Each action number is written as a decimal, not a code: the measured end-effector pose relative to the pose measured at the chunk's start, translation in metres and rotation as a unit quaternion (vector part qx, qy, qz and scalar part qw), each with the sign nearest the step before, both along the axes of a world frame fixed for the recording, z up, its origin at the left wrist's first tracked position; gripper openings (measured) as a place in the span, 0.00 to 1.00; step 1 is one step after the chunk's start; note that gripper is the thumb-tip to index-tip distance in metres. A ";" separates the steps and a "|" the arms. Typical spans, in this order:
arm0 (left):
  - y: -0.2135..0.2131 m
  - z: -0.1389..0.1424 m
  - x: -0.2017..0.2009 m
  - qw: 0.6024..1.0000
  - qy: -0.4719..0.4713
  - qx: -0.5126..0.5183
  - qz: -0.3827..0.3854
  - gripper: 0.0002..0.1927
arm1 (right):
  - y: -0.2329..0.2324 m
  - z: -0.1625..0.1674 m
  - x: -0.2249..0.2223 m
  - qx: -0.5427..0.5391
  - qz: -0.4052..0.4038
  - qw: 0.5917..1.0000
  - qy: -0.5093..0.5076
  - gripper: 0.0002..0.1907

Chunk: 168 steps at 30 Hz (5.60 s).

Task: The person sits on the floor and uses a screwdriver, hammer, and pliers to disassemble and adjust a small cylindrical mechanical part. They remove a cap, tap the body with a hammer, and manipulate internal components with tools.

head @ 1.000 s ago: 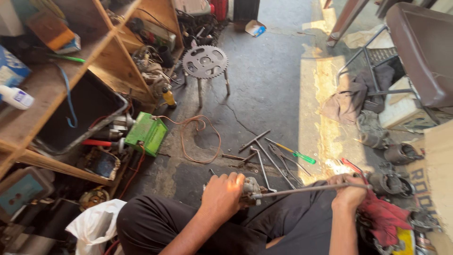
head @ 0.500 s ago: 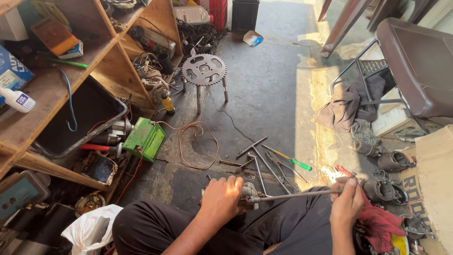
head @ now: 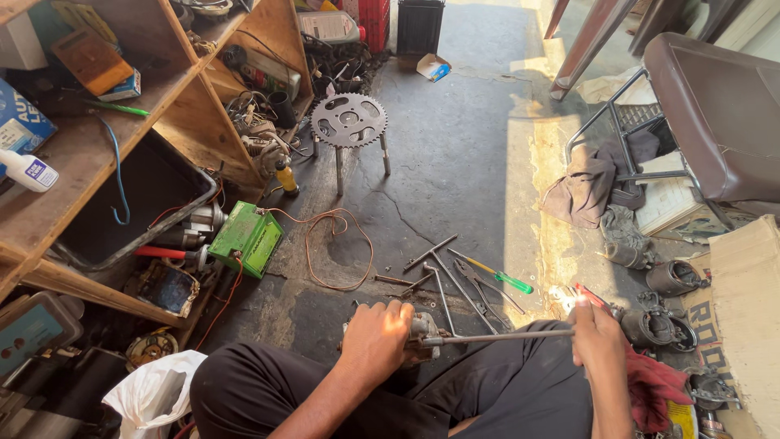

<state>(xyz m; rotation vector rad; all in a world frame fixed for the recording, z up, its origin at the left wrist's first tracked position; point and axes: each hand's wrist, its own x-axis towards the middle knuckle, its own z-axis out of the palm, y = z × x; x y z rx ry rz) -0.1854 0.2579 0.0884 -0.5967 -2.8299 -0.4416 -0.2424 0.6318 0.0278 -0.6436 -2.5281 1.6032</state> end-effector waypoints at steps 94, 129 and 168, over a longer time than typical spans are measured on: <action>-0.002 0.021 0.014 1.000 -0.017 0.004 -0.018 0.34 | -0.033 -0.054 -0.028 -0.189 -0.205 0.870 0.407 0.35; 0.000 0.022 0.020 1.000 -0.007 -0.004 -0.019 0.30 | -0.033 -0.064 -0.047 -0.773 -0.195 0.515 0.316 0.28; 0.002 0.016 0.012 0.999 0.040 0.029 -0.002 0.27 | -0.056 -0.027 -0.028 -0.809 0.047 0.558 0.179 0.18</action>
